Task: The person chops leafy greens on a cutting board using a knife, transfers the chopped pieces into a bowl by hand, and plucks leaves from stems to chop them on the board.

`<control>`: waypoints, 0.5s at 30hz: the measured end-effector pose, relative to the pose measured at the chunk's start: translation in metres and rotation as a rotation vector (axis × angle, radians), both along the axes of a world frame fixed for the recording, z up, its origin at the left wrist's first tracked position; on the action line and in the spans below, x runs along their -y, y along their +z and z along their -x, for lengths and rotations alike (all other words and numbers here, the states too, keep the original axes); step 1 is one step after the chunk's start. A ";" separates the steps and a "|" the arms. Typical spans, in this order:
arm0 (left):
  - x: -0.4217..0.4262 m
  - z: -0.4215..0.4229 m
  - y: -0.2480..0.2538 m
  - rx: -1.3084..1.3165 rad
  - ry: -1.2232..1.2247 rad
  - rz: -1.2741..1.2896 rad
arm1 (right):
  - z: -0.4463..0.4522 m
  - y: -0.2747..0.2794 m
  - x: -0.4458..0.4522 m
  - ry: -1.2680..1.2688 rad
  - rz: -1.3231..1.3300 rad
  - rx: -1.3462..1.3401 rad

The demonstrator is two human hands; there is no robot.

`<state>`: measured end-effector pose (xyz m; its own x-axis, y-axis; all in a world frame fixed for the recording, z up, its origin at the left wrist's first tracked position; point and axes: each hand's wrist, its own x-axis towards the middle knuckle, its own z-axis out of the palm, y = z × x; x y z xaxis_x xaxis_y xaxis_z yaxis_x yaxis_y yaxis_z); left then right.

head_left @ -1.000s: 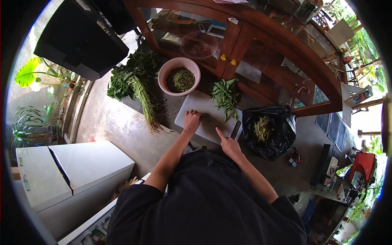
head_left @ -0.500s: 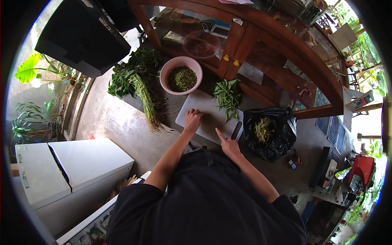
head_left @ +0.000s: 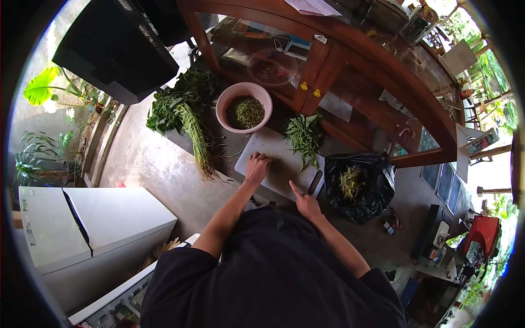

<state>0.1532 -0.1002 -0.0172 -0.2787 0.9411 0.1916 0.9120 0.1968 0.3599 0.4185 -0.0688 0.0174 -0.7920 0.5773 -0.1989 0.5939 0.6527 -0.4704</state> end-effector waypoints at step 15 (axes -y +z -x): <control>-0.003 -0.002 -0.003 0.045 0.029 0.076 | 0.014 0.017 -0.008 -0.019 0.005 0.086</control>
